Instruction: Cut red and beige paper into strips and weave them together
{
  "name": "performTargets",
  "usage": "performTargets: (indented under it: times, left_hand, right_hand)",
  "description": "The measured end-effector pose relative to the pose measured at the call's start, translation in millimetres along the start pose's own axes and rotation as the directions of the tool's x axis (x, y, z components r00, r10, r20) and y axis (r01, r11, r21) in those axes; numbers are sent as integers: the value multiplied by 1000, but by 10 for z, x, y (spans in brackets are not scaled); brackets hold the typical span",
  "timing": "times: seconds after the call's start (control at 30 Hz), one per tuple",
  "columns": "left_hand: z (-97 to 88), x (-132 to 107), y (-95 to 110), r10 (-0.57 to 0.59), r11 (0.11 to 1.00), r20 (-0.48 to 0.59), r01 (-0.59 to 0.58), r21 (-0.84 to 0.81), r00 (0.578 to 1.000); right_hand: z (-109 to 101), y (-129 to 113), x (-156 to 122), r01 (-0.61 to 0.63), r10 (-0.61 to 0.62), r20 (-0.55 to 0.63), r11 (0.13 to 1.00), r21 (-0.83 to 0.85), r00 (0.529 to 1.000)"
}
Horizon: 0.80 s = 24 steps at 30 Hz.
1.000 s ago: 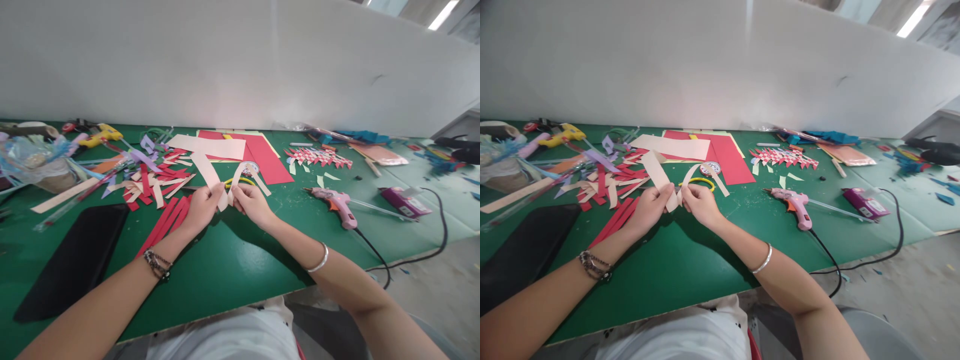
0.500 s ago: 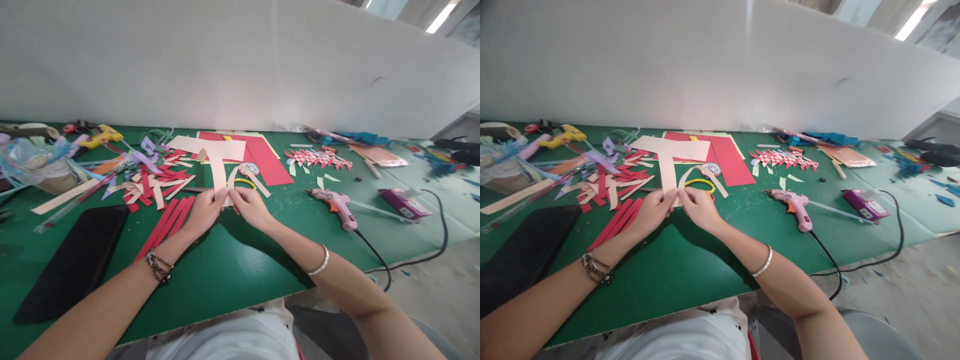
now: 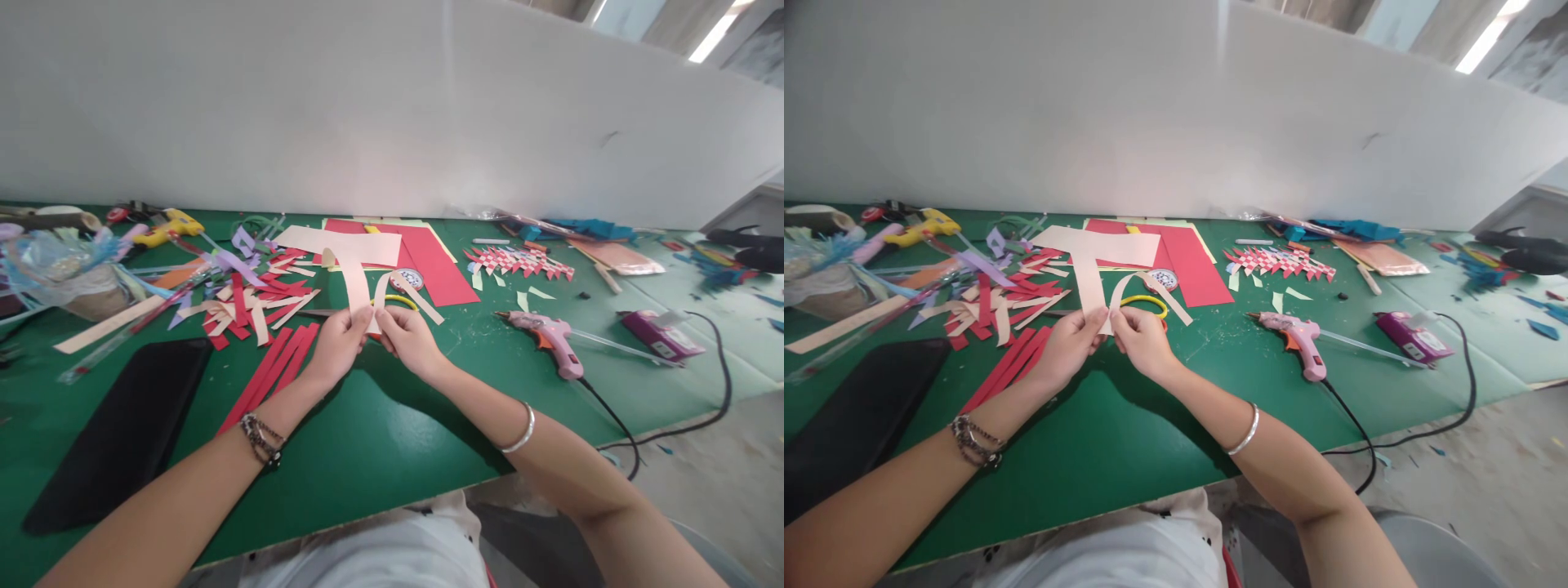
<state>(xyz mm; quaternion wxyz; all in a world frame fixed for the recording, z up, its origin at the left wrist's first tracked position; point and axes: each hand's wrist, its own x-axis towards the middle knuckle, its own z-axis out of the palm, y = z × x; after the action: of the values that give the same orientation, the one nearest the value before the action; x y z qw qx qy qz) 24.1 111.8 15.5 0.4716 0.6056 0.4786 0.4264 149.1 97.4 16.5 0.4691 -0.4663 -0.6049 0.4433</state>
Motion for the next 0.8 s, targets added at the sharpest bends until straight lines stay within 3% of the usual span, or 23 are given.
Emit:
performTargets:
  times: [0.33, 0.57, 0.8]
  left_hand:
    - [42, -28, 31, 35, 996, -12, -36, -85, 999]
    - [69, -37, 49, 42, 985, -25, -45, -168, 999]
    - [12, -45, 61, 69, 997, -26, -68, 35, 997]
  right_hand:
    - [37, -54, -21, -13, 15, -50, 999, 39, 999]
    - [69, -77, -34, -44, 56, -51, 978, 206, 997]
    - [18, -63, -17, -50, 48, 19, 988, 148, 999]
